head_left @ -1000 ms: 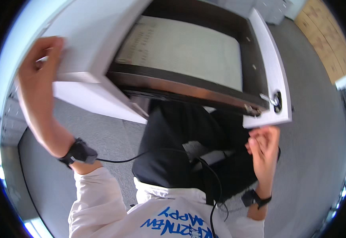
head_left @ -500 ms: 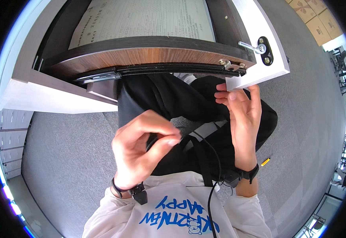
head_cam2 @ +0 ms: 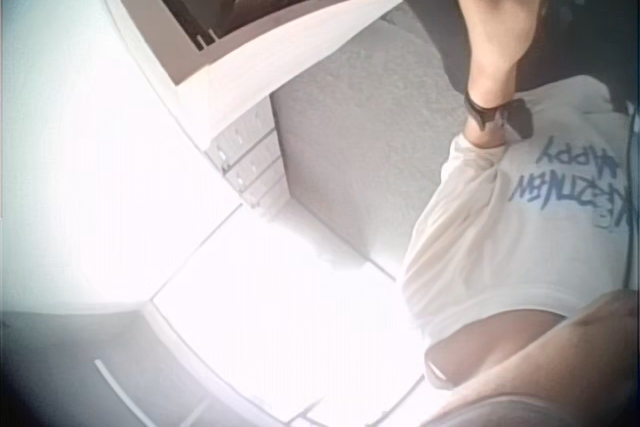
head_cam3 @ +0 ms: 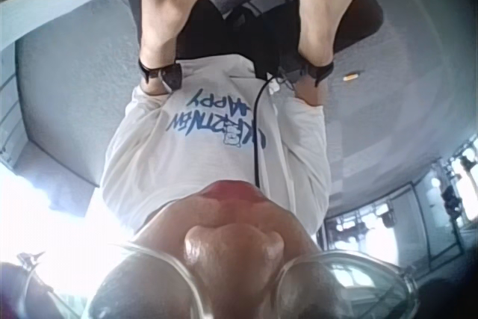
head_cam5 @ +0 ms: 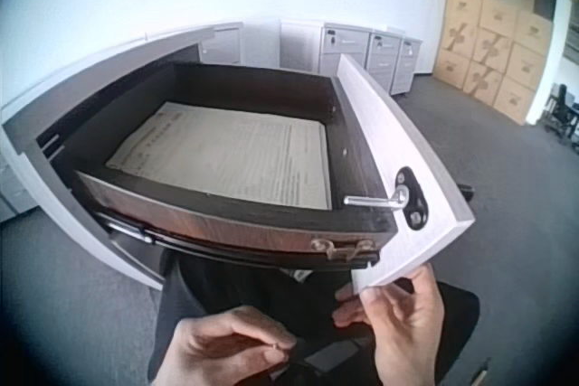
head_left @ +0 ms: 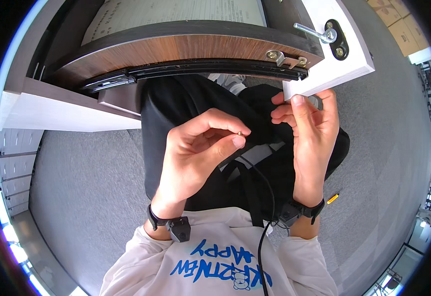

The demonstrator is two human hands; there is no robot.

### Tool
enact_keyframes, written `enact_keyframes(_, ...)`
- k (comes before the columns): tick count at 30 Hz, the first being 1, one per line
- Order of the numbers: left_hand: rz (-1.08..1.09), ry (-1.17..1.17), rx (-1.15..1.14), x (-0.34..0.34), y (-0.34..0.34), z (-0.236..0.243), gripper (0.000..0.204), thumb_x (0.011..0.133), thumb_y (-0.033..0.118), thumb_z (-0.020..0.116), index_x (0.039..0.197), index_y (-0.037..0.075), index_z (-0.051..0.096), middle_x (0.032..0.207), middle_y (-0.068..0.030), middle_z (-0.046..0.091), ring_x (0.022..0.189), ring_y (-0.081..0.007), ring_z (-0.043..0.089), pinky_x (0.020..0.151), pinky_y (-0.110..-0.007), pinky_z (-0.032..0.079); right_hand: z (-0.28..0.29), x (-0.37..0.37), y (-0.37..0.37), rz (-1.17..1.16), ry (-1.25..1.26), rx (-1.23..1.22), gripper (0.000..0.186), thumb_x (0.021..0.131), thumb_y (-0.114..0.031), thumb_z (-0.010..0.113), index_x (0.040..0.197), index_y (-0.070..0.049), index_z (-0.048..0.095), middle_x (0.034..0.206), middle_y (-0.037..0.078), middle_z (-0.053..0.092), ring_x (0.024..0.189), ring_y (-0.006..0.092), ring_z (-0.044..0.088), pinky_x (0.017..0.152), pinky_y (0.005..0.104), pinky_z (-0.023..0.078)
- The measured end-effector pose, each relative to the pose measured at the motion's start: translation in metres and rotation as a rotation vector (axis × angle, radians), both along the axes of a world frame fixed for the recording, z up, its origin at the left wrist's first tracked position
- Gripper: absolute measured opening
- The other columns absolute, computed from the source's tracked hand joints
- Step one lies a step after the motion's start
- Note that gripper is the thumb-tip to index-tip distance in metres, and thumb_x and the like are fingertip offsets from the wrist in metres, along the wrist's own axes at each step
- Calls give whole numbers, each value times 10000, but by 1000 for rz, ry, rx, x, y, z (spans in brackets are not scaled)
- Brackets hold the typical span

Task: The person opens a white filing cabinet drawer, removes a paper document, and uses a screwdriver to tighten screws on the drawer slide mechanism. They then reinsert the document and close the drawer.

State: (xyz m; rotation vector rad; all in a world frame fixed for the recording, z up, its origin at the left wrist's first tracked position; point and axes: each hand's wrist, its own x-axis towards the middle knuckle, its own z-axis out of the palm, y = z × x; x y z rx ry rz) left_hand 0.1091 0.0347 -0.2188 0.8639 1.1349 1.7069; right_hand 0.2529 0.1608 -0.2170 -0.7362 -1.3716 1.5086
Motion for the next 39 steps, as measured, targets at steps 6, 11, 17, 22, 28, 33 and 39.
enact_keyframes(6, -16, -97, -25, 6, 14, 0, 131, 908, -27, 690, 1038, -13, 696, 977, -58, 695, 910, -106, 661, 826, -248, 545, 12, 0, 2, -21, 23, 31, 215, 981, -80, 621, 1108, 20, 479, 857, 203, 693, 666, 203, 693, 611, 298, 589)
enact_keyframes(11, 18, -109, -10, 12, 28, -4, 169, 903, -5, 686, 1070, -14, 659, 935, -81, 696, 852, -133, 667, 768, -262, 552, 18, 0, 4, -21, 38, 38, 223, 975, -76, 630, 1110, 21, 482, 856, 204, 696, 663, 201, 691, 613, 300, 588)
enact_keyframes(17, 7, -182, 65, 15, 45, -12, 99, 924, 3, 663, 1020, -4, 638, 1116, -137, 677, 1023, -197, 664, 930, -333, 538, 17, 0, 4, -11, 55, 33, 240, 966, -75, 643, 1113, 28, 483, 851, 194, 697, 677, 201, 694, 621, 301, 589)
enact_keyframes(22, 90, -135, 230, 26, 60, -17, 100, 926, -22, 647, 1026, -14, 656, 1274, -188, 617, 1201, -271, 614, 1043, -406, 504, 16, 0, 6, -3, 72, 41, 241, 964, -68, 644, 1119, 34, 490, 852, 190, 700, 685, 201, 697, 624, 302, 590)
enact_keyframes(28, 128, -236, 275, 29, 67, -11, 132, 908, -32, 684, 1039, -25, 668, 1128, -130, 689, 1051, -195, 681, 953, -308, 535, 18, -1, 6, -13, 68, 47, 246, 963, -63, 643, 1130, 36, 493, 859, 195, 706, 687, 200, 698, 625, 301, 591)
enact_keyframes(33, 146, -231, 200, 29, 67, -9, 112, 926, -9, 669, 1036, -25, 661, 1103, -147, 703, 1005, -188, 692, 931, -301, 541, 20, -1, 6, -11, 55, 66, 254, 961, -68, 647, 1130, 40, 491, 852, 196, 703, 680, 202, 699, 619, 301, 593)
enact_keyframes(39, 260, -1, 135, 27, 62, -4, 102, 921, 7, 684, 1016, -13, 653, 1026, -124, 719, 930, -160, 691, 858, -273, 547, 20, -1, 6, -19, 63, 40, 256, 954, -65, 656, 1125, 41, 498, 852, 199, 701, 667, 209, 700, 608, 297, 596)
